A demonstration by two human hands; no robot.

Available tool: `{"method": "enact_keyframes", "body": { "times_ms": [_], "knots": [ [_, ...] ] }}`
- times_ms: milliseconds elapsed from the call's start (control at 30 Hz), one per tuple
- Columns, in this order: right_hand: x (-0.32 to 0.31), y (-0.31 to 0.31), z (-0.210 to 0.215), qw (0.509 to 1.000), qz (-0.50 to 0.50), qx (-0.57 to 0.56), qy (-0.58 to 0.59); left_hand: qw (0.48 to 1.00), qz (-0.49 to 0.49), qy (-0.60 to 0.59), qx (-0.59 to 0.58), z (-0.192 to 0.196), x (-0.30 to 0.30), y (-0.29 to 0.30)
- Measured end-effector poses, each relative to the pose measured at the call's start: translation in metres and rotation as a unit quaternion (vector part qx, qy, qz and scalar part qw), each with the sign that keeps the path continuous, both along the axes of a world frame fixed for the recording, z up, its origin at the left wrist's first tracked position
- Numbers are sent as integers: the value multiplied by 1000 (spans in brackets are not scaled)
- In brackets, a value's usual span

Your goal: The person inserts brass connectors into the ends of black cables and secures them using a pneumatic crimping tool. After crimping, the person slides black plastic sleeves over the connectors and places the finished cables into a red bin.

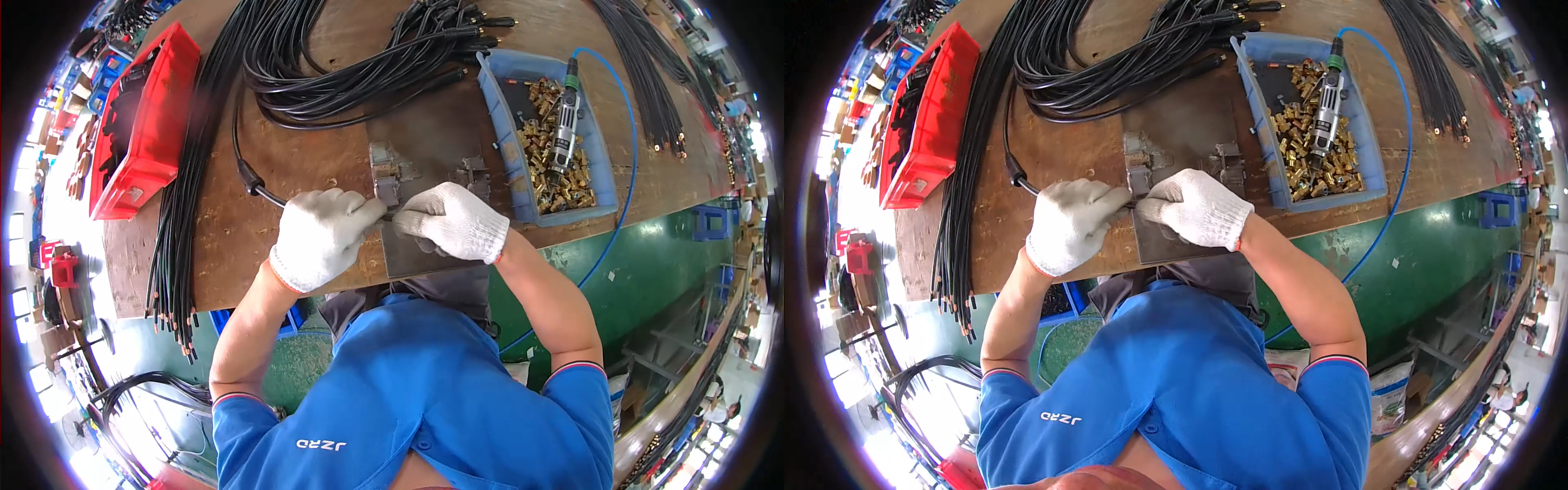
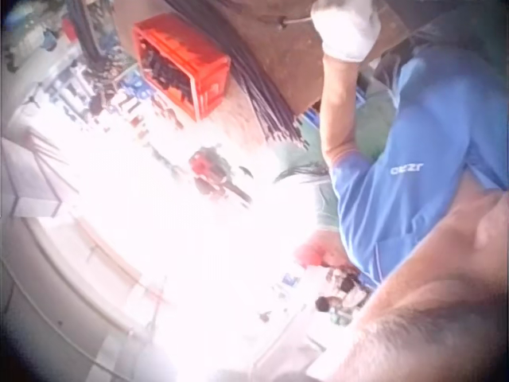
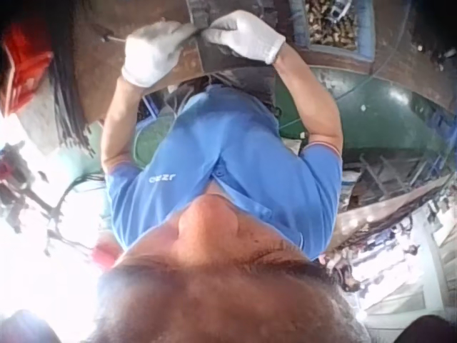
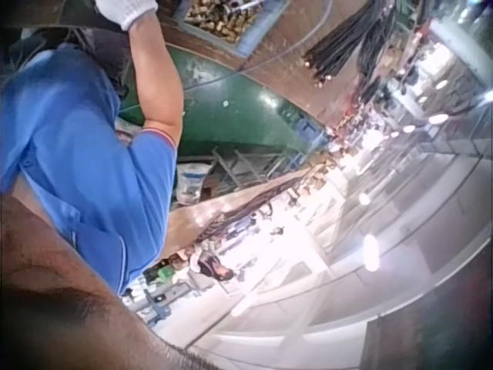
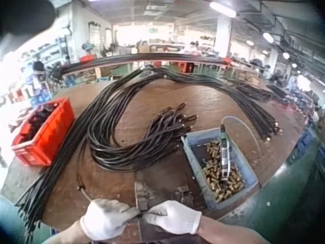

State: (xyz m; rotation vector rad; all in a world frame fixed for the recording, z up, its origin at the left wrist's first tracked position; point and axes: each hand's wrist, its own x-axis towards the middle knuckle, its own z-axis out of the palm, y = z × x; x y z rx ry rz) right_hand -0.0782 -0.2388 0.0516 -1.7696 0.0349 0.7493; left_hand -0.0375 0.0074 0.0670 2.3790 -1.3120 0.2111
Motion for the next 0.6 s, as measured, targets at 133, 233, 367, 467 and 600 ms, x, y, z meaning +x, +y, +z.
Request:
{"method": "enact_keyframes", "body": {
  "times_ms": [133,233,367,467,600],
  "knots": [
    [1,-24,10,989,-3,-110,-95,996,67,54,-19,3,10,10],
    [-7,-17,14,941,-81,-94,-315,992,85,89,-7,11,12,12],
    [2,8,14,790,7,-201,-579,993,76,84,-15,13,10,7],
    [6,13,3,727,69,-291,-619,994,69,77,-28,11,9,7],
    [11,10,-4,688,130,-338,-629,996,59,40,-48,5,9,7]
  ]
}}
